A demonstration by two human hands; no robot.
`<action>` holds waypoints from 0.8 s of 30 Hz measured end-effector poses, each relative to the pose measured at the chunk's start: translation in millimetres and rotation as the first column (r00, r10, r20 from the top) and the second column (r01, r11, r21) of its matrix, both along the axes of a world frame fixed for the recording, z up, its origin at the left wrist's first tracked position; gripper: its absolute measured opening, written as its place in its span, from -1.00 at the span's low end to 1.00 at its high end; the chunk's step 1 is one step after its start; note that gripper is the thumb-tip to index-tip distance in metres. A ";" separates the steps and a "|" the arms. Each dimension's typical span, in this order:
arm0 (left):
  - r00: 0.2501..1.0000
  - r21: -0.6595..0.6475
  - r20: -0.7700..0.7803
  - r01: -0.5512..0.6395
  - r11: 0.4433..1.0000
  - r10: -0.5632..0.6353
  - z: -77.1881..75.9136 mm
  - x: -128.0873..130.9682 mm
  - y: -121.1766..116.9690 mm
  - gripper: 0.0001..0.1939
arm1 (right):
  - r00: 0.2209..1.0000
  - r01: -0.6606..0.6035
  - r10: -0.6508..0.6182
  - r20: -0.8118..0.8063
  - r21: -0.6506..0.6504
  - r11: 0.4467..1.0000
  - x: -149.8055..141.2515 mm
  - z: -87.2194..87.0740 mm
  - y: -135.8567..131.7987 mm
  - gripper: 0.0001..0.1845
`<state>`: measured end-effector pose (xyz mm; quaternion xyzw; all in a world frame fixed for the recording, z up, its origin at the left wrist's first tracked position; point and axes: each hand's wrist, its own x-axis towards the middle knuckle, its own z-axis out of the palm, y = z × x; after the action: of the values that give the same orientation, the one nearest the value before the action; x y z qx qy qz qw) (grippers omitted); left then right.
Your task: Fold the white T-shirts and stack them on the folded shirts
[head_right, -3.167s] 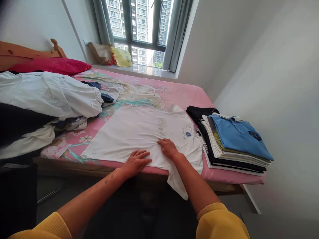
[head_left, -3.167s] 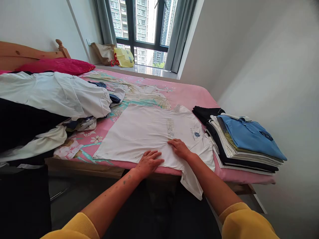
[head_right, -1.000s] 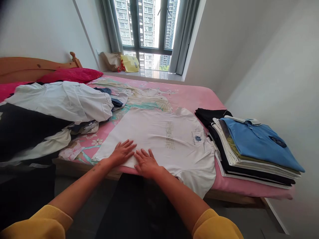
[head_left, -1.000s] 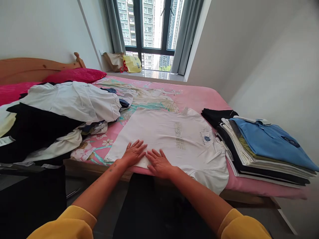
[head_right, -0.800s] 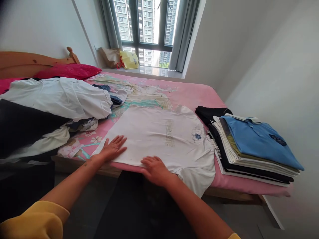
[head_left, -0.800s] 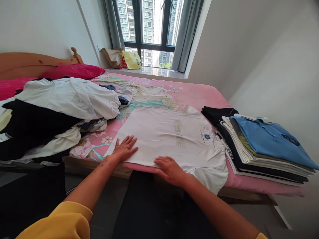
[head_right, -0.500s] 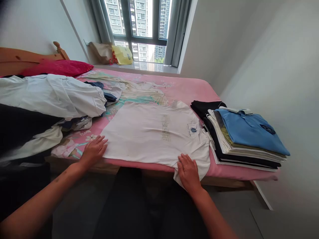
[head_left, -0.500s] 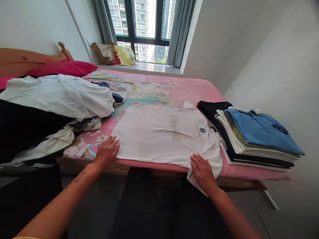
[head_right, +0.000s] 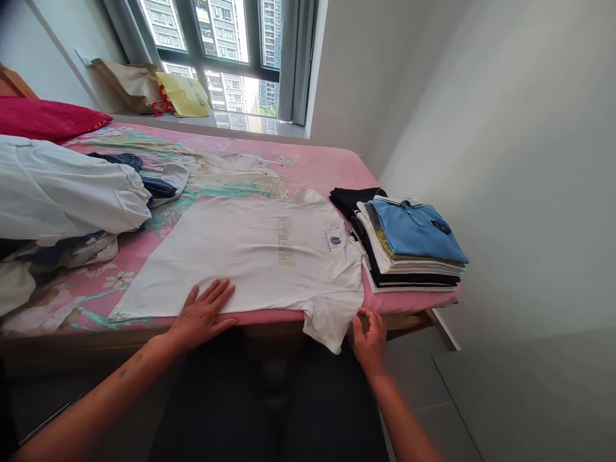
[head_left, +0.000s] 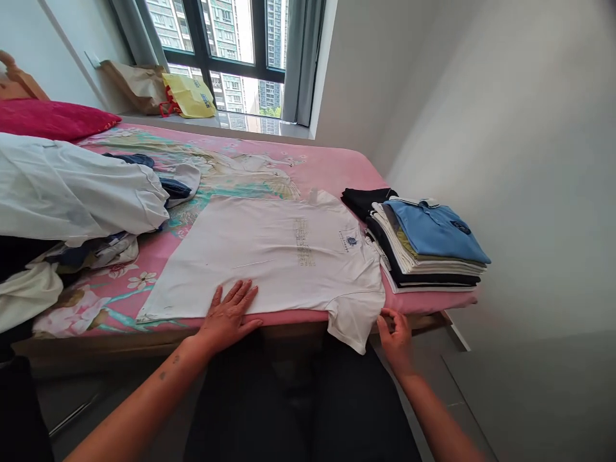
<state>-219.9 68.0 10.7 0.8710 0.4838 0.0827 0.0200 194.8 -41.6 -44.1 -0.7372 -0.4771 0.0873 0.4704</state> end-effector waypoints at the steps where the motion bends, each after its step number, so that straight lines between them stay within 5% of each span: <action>1: 1.000 -0.015 0.016 0.004 1.000 -0.004 2.5 7.1 -2.4 -0.30 | 0.982 0.047 -0.056 -0.181 -0.053 0.998 1.9 -5.5 -8.6 -0.52; 5: 0.953 -0.049 0.148 0.274 0.960 -0.265 14.2 71.8 -14.6 -0.52 | 0.664 -0.193 0.036 -0.746 -0.125 0.973 -18.9 -6.5 -13.4 -0.46; 8: 0.893 -0.018 0.239 0.398 0.917 -0.382 16.2 124.2 -19.7 -0.59 | 0.433 -0.320 0.160 -0.887 0.015 0.947 -34.3 9.3 -0.9 -0.48; 11: 0.900 0.007 0.266 0.357 0.934 -0.346 14.0 155.2 -21.0 -0.65 | 0.285 -0.424 0.110 -0.952 -0.022 0.905 -36.0 29.6 2.8 -0.54; 18: 0.958 0.081 0.133 0.245 0.966 -0.254 12.0 183.4 -22.2 -0.75 | 0.193 -0.387 0.118 -0.974 0.035 0.921 -22.4 70.7 -9.0 -0.65; 24: 0.939 0.125 0.116 0.309 0.943 -0.323 7.2 211.5 -38.4 -0.83 | 0.208 -0.350 0.013 -0.978 -0.062 0.935 -19.1 66.6 -11.4 -0.70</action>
<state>-8.4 29.6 17.9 0.9297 0.3302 0.1622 0.0199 175.8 -53.0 22.5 -0.5175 -0.1501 0.6433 0.5439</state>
